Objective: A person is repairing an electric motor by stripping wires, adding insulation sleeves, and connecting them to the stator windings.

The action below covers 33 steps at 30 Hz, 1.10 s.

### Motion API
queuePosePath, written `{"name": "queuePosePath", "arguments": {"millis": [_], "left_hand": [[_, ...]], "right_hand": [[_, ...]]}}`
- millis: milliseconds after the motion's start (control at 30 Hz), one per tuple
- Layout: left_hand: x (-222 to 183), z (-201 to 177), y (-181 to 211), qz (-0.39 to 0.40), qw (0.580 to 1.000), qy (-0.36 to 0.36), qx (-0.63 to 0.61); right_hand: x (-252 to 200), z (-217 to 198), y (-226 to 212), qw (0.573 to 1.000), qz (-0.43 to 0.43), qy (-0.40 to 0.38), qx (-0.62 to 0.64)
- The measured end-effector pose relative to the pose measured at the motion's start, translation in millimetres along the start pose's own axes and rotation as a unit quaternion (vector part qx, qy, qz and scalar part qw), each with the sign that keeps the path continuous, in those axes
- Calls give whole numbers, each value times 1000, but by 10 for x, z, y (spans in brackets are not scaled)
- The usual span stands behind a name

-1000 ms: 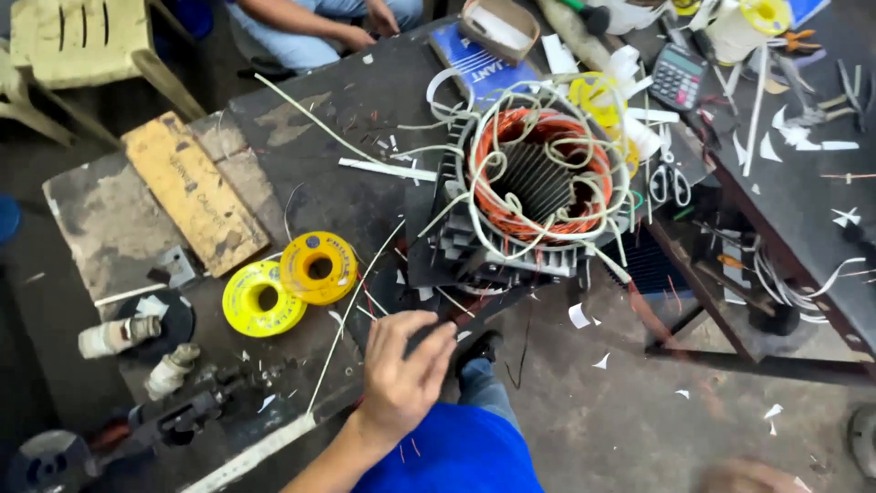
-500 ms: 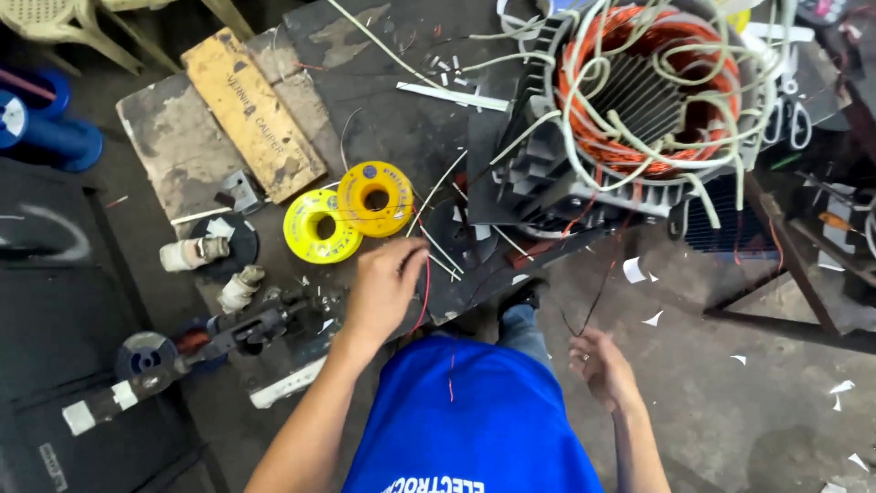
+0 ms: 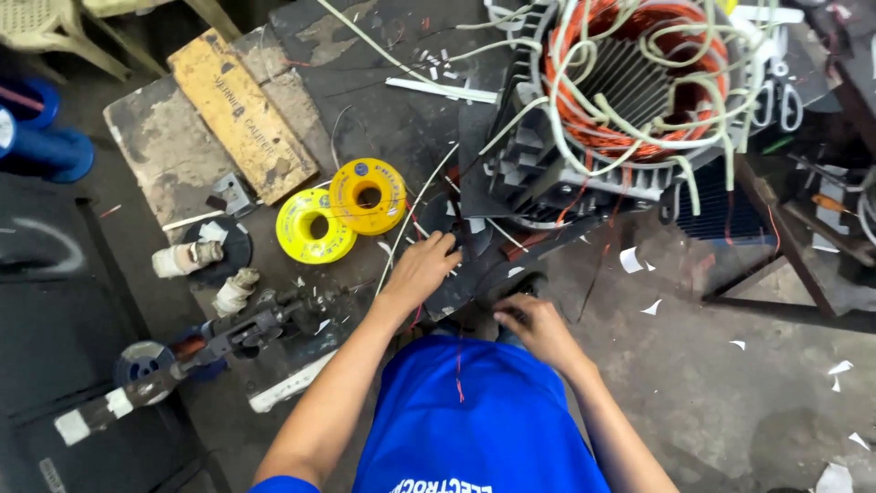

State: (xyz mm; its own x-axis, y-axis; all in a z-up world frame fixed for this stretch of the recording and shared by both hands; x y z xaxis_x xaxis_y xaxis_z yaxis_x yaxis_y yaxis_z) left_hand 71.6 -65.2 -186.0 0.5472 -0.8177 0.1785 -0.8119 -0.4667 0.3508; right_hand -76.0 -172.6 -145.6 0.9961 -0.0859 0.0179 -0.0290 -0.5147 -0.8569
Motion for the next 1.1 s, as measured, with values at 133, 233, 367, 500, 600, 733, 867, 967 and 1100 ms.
{"name": "queuePosePath", "arguments": {"millis": [133, 233, 367, 500, 600, 733, 867, 967, 1100], "left_hand": [[-8, 42, -10, 44, 999, 6, 3], [47, -312, 88, 35, 999, 26, 0], [27, -1154, 129, -41, 996, 57, -57], [-42, -2316, 458, -93, 985, 78, -122], [-42, -2898, 871, -94, 920, 39, -377], [23, -2402, 1730, 53, 788, -206, -577], [86, -1981, 2101, 86, 790, -229, -562], [50, -1860, 2232, 90, 777, -255, -569], [70, -1799, 2378, 136, 784, -243, -555]], "right_hand": [[-183, -216, -204, 998, 27, 23, 55], [-450, -388, 251, 990, 105, 60, 69], [-986, -551, 1255, 966, 211, -37, -145], [-1602, -613, 1102, 885, 390, -185, -176], [-1400, -715, 195, 936, 337, -81, 67], [-850, -681, -1196, 975, -27, -65, 209], [-956, -604, -1080, 979, -12, 44, 198], [-1397, -672, -577, 956, 96, 179, 211], [-1452, -802, -653, 940, 57, 239, 236]]}}
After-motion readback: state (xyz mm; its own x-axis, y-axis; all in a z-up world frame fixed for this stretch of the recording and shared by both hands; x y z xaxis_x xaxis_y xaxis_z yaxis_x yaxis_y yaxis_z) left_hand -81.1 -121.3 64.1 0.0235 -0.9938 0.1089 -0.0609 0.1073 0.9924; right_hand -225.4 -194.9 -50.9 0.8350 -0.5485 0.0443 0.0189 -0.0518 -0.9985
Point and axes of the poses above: each hand's wrist, its own x-axis towards the middle knuckle, its own z-axis out of the palm, y = z × x, the point moved 10 cm from there along x, towards the middle knuckle, and after that the axes turned 15 degrees about -z, right-handed, at the moved point
